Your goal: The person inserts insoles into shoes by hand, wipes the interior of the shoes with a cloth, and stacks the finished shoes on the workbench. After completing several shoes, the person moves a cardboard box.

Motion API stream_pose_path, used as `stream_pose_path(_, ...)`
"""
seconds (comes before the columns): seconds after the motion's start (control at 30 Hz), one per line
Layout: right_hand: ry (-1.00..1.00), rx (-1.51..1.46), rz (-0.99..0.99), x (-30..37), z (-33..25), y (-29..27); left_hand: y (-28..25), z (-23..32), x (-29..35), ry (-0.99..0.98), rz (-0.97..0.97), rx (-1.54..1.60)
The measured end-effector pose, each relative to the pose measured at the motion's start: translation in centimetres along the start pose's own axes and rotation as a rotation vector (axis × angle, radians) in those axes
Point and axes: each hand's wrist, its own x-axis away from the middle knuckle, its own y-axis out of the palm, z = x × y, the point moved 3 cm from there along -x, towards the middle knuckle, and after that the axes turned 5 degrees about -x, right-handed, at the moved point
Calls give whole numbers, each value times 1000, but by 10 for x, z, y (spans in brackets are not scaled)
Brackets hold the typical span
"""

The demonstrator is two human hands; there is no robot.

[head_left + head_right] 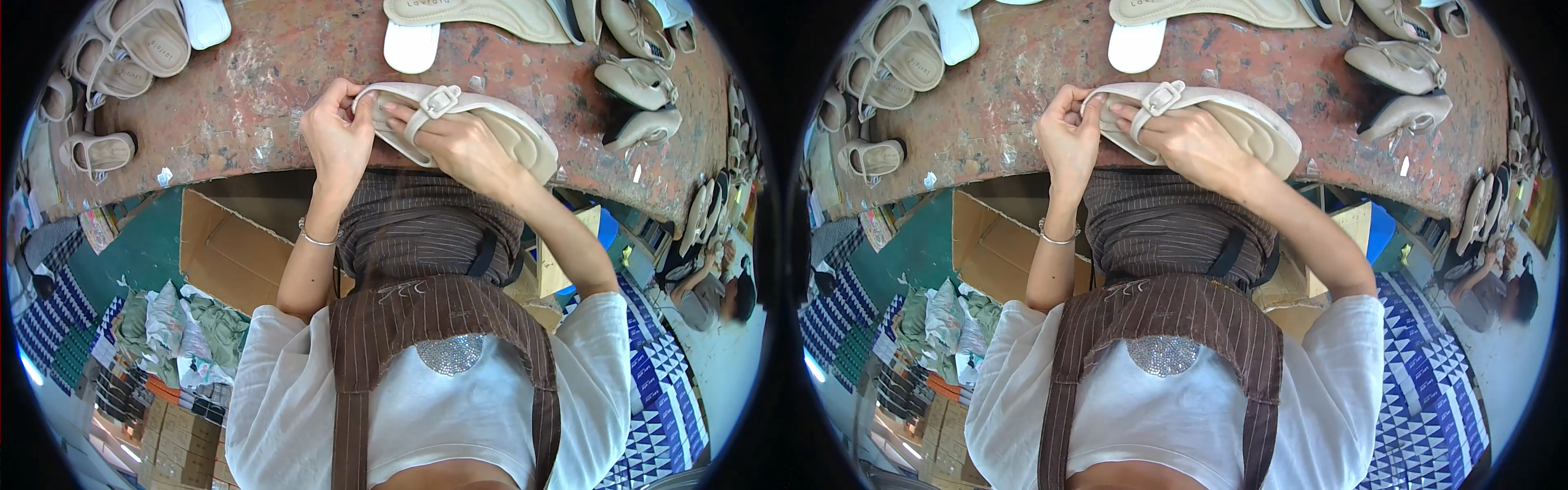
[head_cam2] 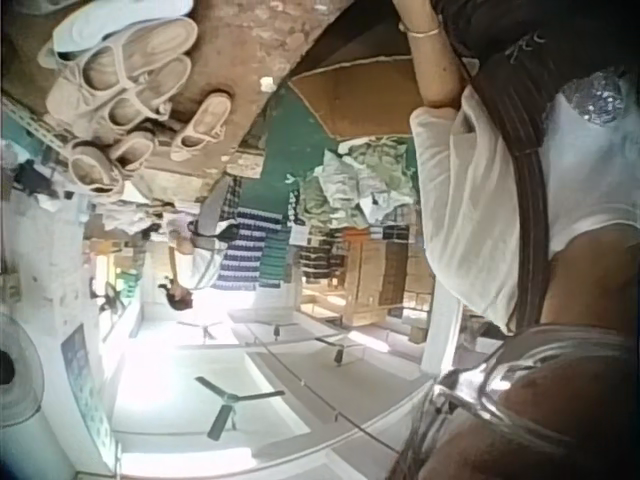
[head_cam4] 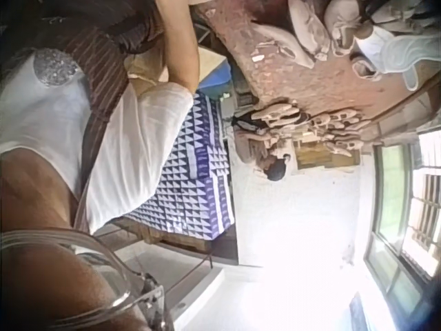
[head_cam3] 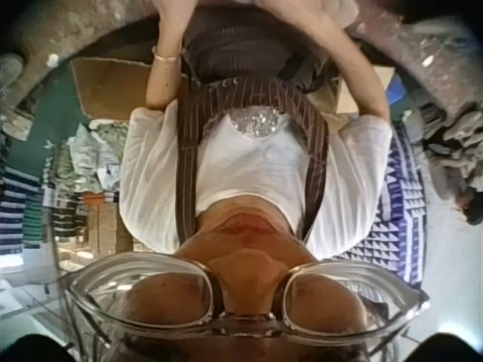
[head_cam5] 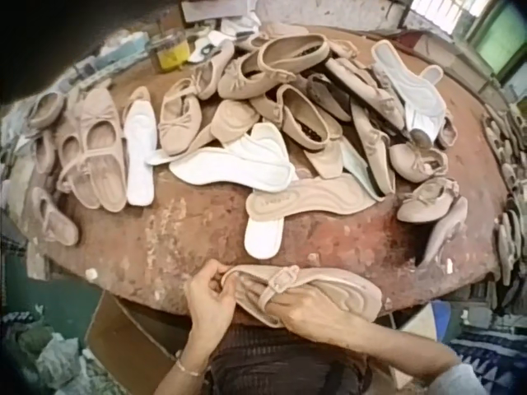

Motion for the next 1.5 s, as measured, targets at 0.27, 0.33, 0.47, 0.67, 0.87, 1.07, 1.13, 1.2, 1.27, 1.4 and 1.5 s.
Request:
stream_pose_path(0.27,224,402,25,22,-26,-20,-4,6,-1,38,-25,-127)
stream_pose_path(0.33,247,413,23,15,-33,-19,-4,7,-3,86,0,-140)
stream_pose_path(0.47,369,121,156,35,-4,-44,1,12,17,174,-18,-312)
stream_pose_path(0.67,552,231,811,28,31,-111,42,57,85,204,-387,-546)
stream_pose_path(0.87,297,62,547,56,-23,-77,66,76,115,769,-185,-473)
stream_pose_path(1.07,360,403,409,58,-5,-26,96,47,121,842,-329,-810)
stream_pose_path(1.13,320,513,431,34,19,-33,93,55,119,814,-341,-842)
stream_pose_path(1.2,393,487,367,21,43,-46,97,60,116,831,-268,-829)
stream_pose_path(1.27,313,453,399,17,31,-48,94,58,114,803,-256,-837)
stream_pose_path(1.4,324,437,364,44,13,-27,93,53,112,782,-295,-832)
stream_pose_path(1.5,301,632,435,18,35,-41,95,57,113,786,-290,-804)
